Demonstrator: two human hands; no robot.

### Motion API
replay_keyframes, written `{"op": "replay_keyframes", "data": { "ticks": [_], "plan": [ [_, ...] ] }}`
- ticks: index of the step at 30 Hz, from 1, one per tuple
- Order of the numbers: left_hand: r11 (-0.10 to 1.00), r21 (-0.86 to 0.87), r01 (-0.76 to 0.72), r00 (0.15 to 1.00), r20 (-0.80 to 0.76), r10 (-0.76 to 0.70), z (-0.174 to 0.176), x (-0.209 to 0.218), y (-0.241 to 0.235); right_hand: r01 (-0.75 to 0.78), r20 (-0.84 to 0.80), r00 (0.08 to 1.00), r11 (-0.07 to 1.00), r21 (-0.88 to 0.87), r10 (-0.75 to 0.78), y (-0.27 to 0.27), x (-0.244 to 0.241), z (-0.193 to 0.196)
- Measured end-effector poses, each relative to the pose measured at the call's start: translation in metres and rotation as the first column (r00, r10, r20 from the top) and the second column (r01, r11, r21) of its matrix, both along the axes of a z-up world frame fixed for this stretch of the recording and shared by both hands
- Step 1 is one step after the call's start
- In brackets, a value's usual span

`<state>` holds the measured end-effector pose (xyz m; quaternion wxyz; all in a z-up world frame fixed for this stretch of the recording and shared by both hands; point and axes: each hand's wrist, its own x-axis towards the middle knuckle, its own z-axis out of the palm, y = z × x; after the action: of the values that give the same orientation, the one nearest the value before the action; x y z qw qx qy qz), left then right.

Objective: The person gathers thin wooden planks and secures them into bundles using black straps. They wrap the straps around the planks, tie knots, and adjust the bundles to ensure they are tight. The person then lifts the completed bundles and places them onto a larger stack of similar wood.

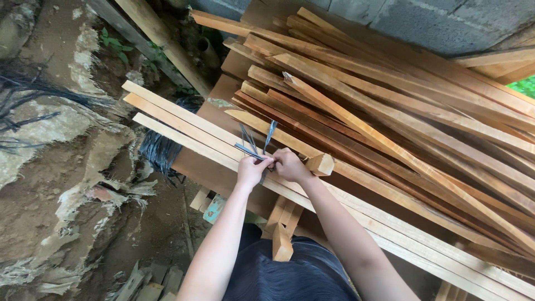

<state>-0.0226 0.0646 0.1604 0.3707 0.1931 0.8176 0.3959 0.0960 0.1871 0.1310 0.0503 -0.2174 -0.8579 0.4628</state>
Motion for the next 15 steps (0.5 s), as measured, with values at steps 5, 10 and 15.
{"op": "replay_keyframes", "data": {
  "ticks": [5,10,15],
  "plan": [
    [1.0,-0.027,-0.001,0.998,0.058,0.003,-0.006,-0.014,-0.002,0.112,-0.089,0.989,0.991,-0.067,-0.118,-0.008,0.006,-0.016],
    [0.999,-0.035,0.02,0.999,0.052,-0.018,-0.021,-0.019,0.001,0.257,-0.235,0.934,0.963,-0.082,-0.269,-0.019,0.008,-0.032],
    [0.999,-0.041,-0.006,0.992,0.122,0.011,-0.011,-0.017,-0.002,0.211,-0.392,0.906,0.973,0.094,-0.159,-0.024,0.012,-0.048]
  ]
}}
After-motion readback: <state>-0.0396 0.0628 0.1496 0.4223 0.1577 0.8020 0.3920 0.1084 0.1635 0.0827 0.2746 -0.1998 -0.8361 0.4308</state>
